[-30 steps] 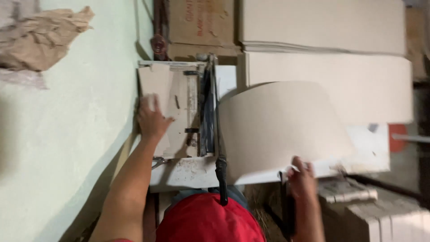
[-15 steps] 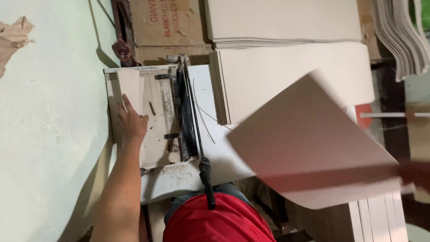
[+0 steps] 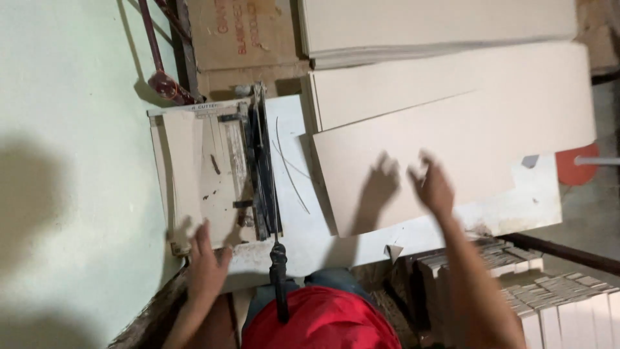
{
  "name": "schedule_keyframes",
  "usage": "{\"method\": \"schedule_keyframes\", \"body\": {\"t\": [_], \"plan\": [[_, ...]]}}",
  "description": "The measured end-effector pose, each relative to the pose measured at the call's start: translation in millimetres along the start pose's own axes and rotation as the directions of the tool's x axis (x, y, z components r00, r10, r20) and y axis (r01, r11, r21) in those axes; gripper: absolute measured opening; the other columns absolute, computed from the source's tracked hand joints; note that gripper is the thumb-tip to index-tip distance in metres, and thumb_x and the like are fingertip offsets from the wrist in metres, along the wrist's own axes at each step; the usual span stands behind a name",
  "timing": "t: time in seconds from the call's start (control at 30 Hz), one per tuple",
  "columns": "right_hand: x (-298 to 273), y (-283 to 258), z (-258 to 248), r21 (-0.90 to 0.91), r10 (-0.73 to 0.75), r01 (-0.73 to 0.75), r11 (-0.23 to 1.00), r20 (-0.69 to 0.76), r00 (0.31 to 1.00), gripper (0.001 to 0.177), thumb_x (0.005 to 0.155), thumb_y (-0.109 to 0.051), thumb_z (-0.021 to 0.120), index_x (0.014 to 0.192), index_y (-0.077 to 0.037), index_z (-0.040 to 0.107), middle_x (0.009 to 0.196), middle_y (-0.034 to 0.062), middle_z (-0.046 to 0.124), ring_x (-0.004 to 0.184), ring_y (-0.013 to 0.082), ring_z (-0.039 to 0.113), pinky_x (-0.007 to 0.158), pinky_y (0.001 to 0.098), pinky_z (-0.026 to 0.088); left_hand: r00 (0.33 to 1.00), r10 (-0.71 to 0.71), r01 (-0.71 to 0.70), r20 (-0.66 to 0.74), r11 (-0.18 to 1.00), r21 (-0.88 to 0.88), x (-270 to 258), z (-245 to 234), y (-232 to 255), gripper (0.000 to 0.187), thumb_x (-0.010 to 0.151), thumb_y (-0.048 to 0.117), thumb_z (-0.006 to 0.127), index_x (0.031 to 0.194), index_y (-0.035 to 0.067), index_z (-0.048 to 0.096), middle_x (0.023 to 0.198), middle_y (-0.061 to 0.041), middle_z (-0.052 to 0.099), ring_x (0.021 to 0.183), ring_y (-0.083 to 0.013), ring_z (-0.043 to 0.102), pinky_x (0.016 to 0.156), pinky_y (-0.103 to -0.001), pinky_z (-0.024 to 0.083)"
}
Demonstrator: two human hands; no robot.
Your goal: The person operates a manual paper cutter to trim large sheets of white paper. They repeatedly place sheets into the machine, align them against the guide, and pull down the lever to cut the paper. The cut pieces are then removed and stacked.
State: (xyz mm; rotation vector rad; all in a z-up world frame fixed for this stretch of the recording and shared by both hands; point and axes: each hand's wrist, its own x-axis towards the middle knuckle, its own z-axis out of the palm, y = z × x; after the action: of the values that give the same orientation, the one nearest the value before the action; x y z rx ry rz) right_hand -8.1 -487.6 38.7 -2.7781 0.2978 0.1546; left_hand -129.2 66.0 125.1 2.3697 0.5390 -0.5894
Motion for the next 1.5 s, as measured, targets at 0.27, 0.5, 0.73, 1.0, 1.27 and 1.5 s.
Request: {"method": "schedule_keyframes", "body": {"t": [0.27,0.5,0.73,1.0,1.27,1.5], "plan": [[-145.0,11.8,76.9,0.687,0.708,-0.669,-0.283,0.621,0.338,0.104,0.094,-0.040,0.077,0.163,-0.014,0.004,0.097,0.0121,0.061,0.066,0.0184,0.060,0.052,0.0318,0.053,0.957,-0.051,-0.006,0.287,0.981,0.195,-9.1,27.2,-11.5,0.085,0.094,0.039,0.059,0.161,0.030,0.008,0.164,-0.014,0.026,0.081,-0.0287,0.076,0.048,-0.031,0.064],[-170.0,-59.0,106.0,0.753,0.518,-0.636,-0.169,0.617,0.593,0.032,0.097,-0.033,0.077,0.095,-0.016,0.049,0.078,0.0018,0.059,0.059,0.0168,0.062,0.050,0.0252,0.048,0.946,0.131,-0.198,0.296,0.958,0.207,49.6,2.9,9.7,0.066,0.102,0.033,0.056,0.162,0.024,0.028,0.155,-0.013,0.040,0.139,-0.0343,0.050,0.102,-0.053,0.053],[-202.9,-115.1,181.2,0.734,0.506,-0.637,-0.236,0.652,0.565,0.023,0.098,-0.026,0.074,0.098,-0.011,0.057,0.079,0.0044,0.065,0.069,0.0191,0.073,0.067,0.0298,0.066,0.922,0.125,-0.212,0.365,0.955,0.210,59.3,13.0,1.8,0.060,0.102,0.036,0.054,0.158,0.023,0.036,0.157,-0.013,0.036,0.138,-0.0365,0.051,0.103,-0.056,0.052],[-172.7,-163.6,173.1,0.718,0.441,-0.693,-0.065,0.644,0.626,0.027,0.100,-0.027,0.071,0.109,-0.006,0.057,0.095,0.0148,0.072,0.087,0.0255,0.076,0.081,0.0389,0.067,0.897,0.176,-0.292,0.404,0.925,0.245,75.8,31.8,12.8,0.059,0.103,0.033,0.053,0.158,0.021,0.036,0.160,-0.015,0.031,0.141,-0.0392,0.042,0.109,-0.060,0.042],[-149.5,-188.6,166.0,0.766,0.471,-0.631,0.119,0.516,0.715,0.031,0.100,-0.032,0.072,0.111,-0.004,0.061,0.098,0.0136,0.074,0.084,0.0242,0.076,0.080,0.0400,0.066,0.905,0.221,-0.335,0.364,0.897,0.289,119.2,47.6,66.4,0.076,0.098,0.023,0.064,0.164,0.018,0.026,0.165,-0.026,0.017,0.153,-0.0502,0.011,0.120,-0.064,0.022],[-144.9,-181.4,156.0,0.471,0.335,-0.661,0.583,0.602,0.725,0.037,0.104,-0.039,0.062,0.103,-0.003,0.066,0.086,0.0138,0.075,0.071,0.0239,0.075,0.066,0.0391,0.064,0.933,0.112,-0.302,0.343,0.763,0.571,149.0,90.6,63.3,0.107,0.086,0.029,0.079,0.166,0.017,0.009,0.166,-0.031,-0.002,0.153,-0.0505,-0.002,0.119,-0.068,0.014]]}}
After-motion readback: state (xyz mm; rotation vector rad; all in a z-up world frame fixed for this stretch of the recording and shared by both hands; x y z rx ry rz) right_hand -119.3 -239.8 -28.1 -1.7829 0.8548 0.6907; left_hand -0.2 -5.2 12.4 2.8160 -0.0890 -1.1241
